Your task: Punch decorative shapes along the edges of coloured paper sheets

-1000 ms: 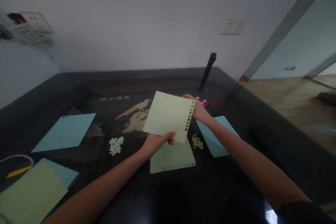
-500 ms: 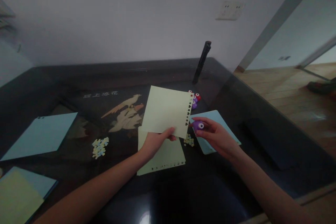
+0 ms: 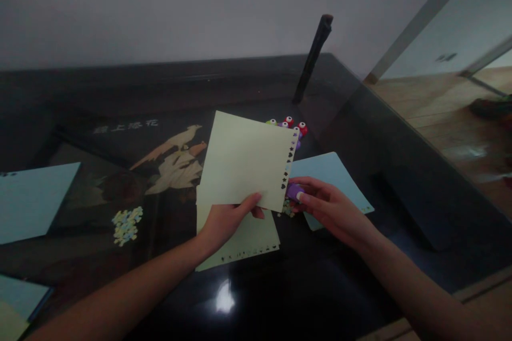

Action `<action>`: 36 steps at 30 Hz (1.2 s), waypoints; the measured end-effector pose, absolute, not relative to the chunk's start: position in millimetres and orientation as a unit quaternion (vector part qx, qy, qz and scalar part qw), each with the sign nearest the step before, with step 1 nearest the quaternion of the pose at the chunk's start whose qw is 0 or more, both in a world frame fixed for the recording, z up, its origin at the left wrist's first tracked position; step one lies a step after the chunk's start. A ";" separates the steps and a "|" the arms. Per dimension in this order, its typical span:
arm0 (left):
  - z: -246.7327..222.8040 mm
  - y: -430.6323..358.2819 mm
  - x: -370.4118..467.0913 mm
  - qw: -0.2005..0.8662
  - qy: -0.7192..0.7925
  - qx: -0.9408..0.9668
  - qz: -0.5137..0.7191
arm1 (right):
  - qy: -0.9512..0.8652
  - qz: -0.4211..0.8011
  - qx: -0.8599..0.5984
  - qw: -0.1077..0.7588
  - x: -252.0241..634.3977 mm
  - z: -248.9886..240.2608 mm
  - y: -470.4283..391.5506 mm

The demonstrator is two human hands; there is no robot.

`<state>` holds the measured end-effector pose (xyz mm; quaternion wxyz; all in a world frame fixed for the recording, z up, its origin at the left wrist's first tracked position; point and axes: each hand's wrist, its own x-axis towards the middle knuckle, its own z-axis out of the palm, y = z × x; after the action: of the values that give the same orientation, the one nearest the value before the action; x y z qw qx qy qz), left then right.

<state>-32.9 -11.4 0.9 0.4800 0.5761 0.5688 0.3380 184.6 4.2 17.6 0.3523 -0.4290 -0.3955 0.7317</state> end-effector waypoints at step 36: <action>-2.5 -15.5 -28.8 0.490 0.590 0.580 0.275 | -0.386 0.709 -0.478 0.345 169.6 9.9 -4.5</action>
<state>-28.8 -15.5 -2.5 0.4896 0.5805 0.5898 0.2748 169.6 -4.5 9.9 0.3454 -0.4777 -0.3865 0.7093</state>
